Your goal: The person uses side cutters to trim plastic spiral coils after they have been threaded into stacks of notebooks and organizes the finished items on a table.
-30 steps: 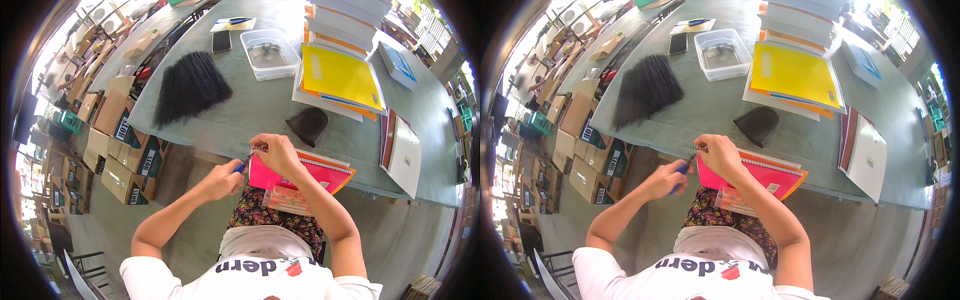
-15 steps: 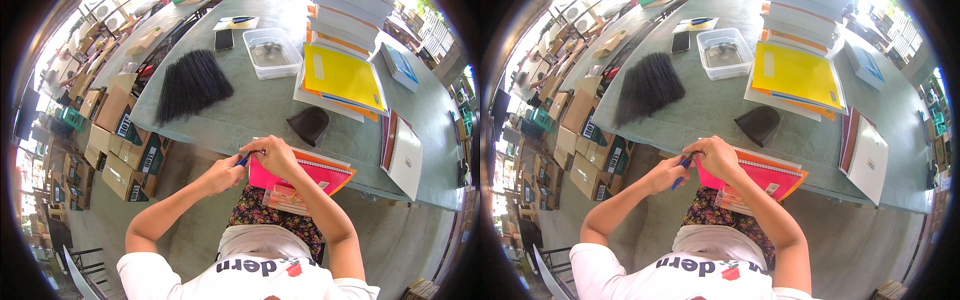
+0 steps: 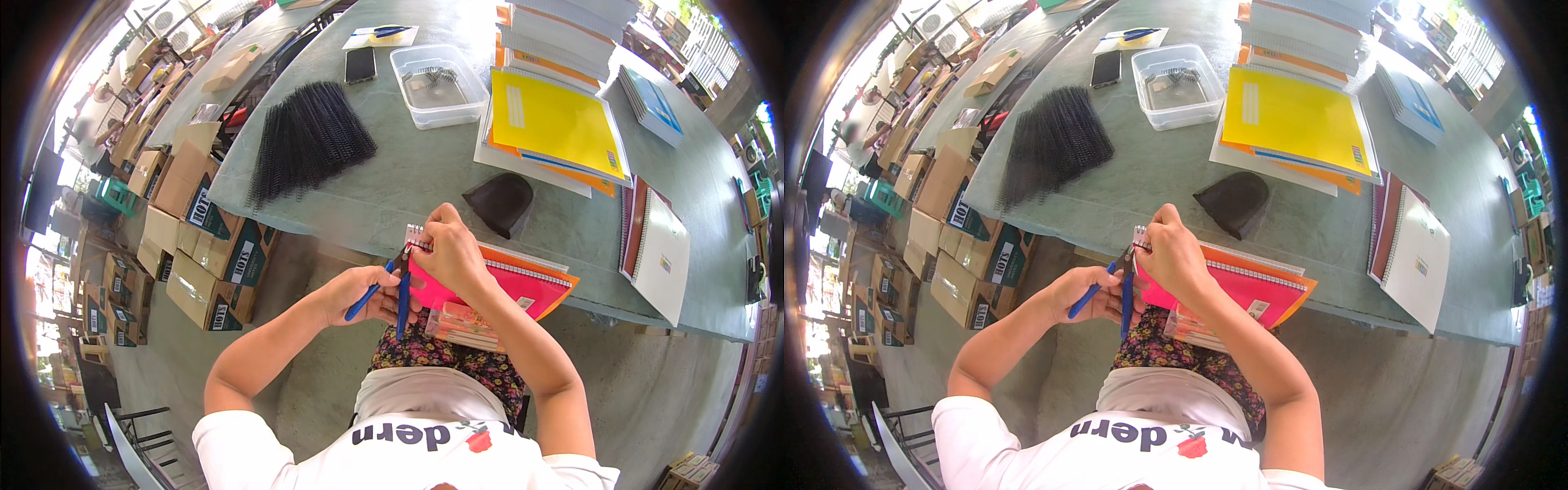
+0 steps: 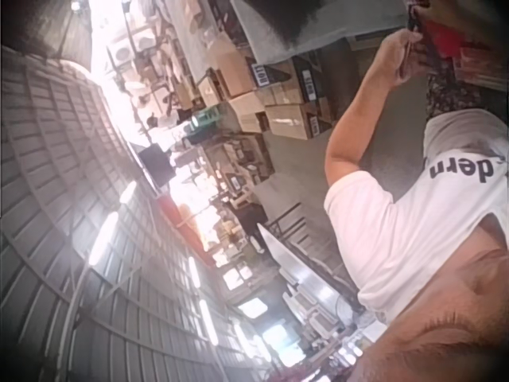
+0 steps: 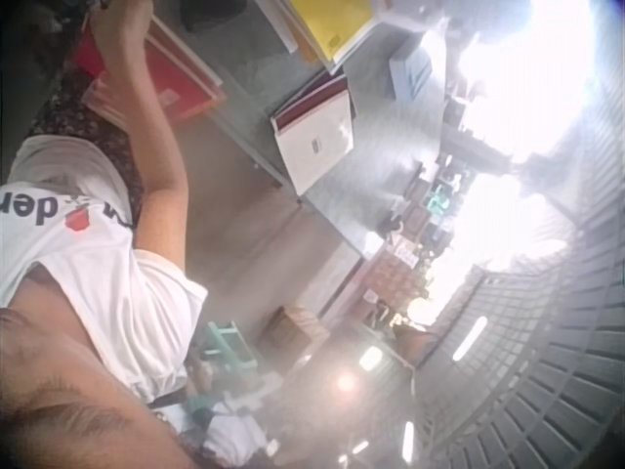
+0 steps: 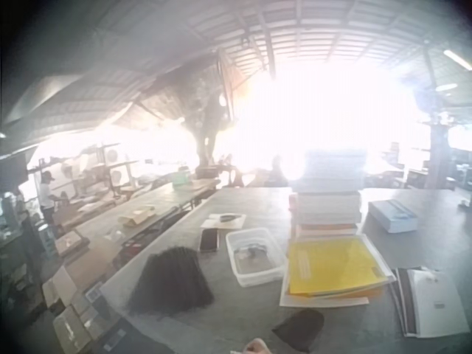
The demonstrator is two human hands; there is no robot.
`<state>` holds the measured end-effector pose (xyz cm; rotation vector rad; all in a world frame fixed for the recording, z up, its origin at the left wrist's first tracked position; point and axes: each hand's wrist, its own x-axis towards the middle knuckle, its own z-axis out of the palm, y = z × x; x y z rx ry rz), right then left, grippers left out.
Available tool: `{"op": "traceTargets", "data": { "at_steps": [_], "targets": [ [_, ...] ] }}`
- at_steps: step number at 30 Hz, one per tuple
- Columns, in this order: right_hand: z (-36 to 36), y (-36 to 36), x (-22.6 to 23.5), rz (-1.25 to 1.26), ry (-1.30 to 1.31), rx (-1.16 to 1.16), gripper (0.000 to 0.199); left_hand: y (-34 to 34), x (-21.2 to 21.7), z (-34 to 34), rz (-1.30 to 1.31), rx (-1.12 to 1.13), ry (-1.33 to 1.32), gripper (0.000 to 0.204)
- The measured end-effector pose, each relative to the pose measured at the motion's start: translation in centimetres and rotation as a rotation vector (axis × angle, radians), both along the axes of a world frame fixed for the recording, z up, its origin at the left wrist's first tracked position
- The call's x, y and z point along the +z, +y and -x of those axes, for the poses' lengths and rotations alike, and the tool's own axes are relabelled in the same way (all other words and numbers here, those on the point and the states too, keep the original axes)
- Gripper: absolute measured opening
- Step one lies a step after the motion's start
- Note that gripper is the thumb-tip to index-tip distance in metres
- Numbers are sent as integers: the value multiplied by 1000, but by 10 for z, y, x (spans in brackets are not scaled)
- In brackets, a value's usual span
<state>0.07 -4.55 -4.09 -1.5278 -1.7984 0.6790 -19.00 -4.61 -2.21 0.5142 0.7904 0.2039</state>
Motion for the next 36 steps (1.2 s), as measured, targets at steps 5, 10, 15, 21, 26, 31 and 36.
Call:
{"op": "traceTargets", "data": {
  "at_steps": [5, 10, 15, 21, 26, 31, 36],
  "targets": [
    [7, -3, 0, -43, -13, 16, 18, 3, -4, 2, -212, -101, 254, 28],
    [-1, -3, -3, -55, 2, 47, 17, 17, -1, 14, -614, -387, 535, 19],
    [5, -9, -19, -113, -15, 62, 13, 22, 8, -19, -887, -71, 450, 16],
    [-12, -59, 9, -297, -315, 281, 18, 120, 6, -37, -1405, 10, 558, 11],
    [-93, -103, 12, 256, 10, -93, 21, 209, 68, -97, -1334, 446, 535, 25],
    [-291, -168, 37, -357, -104, -761, 34, 162, -38, -49, -1916, 124, 784, 29],
    [-482, -204, 52, -274, 691, -776, 41, 121, -51, -36, -2122, 237, 818, 31]
  ]
}}
